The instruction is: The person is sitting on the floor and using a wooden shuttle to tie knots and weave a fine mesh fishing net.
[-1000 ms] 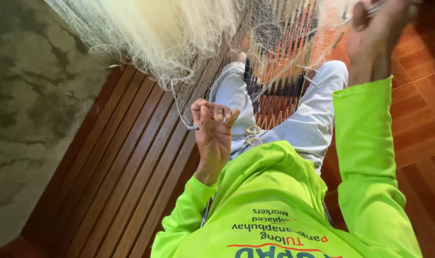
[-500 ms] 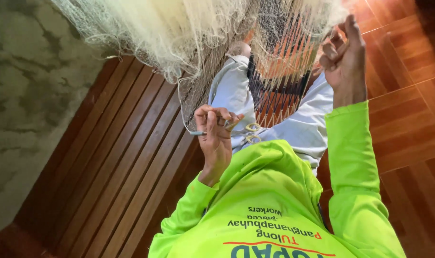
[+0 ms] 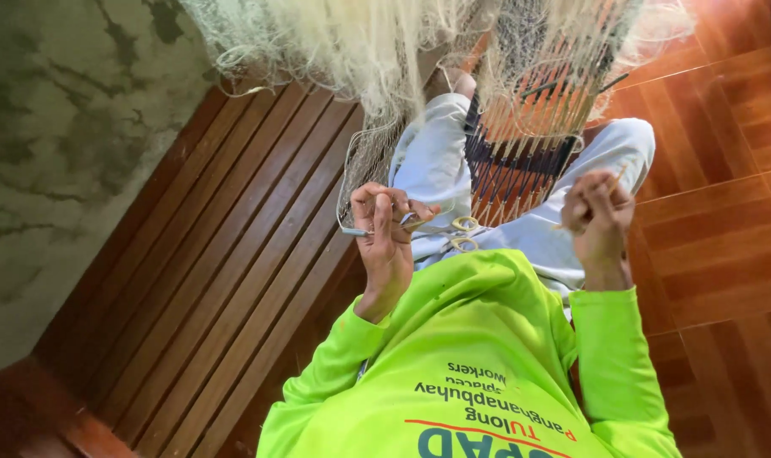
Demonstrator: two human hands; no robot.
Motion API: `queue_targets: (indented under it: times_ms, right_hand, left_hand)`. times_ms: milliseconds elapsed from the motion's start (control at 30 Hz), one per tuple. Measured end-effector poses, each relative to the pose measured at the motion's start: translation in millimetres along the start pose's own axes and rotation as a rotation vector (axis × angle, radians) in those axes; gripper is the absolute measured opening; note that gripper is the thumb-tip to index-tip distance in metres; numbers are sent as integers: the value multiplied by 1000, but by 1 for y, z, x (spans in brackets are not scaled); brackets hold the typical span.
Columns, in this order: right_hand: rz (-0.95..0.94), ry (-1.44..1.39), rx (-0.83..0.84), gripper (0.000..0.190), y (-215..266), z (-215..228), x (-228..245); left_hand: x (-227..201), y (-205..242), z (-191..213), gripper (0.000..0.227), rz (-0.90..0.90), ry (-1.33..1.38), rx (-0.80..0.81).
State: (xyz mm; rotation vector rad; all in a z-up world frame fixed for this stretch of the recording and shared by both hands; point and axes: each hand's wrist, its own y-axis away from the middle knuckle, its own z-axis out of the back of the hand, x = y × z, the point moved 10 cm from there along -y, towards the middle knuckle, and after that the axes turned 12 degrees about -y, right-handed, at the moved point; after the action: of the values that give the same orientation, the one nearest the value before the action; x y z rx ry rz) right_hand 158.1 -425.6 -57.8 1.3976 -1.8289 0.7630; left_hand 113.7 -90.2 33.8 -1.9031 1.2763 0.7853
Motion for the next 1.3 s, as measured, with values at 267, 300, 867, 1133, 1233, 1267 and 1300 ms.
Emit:
queue_targets:
  times_ms: [267, 300, 867, 1133, 1233, 1267, 1300]
  right_hand:
    - [-580, 6, 559, 79, 60, -158, -82]
    - [-659, -122, 632, 86, 60, -169, -104]
    - [-143, -197, 234, 21, 45, -179, -59]
    - [-58, -166, 201, 23, 53, -172, -59]
    - [-44, -151, 199, 24, 58, -171, -59]
    - [-43, -146, 207, 24, 60, -173, -60]
    - [-43, -143, 216, 23, 62, -174, -60]
  left_hand:
    - [-5, -1, 8, 16, 14, -59, 20]
    - [-5, -2, 12, 16, 5, -61, 8]
    - [-23, -11, 56, 16, -110, -179, -210]
    - [-17, -7, 71, 17, -68, -91, -228]
    - [-10, -7, 84, 15, -27, -26, -259]
    - [-7, -7, 88, 15, -5, 11, -258]
    - [-4, -5, 91, 15, 16, 45, -257]
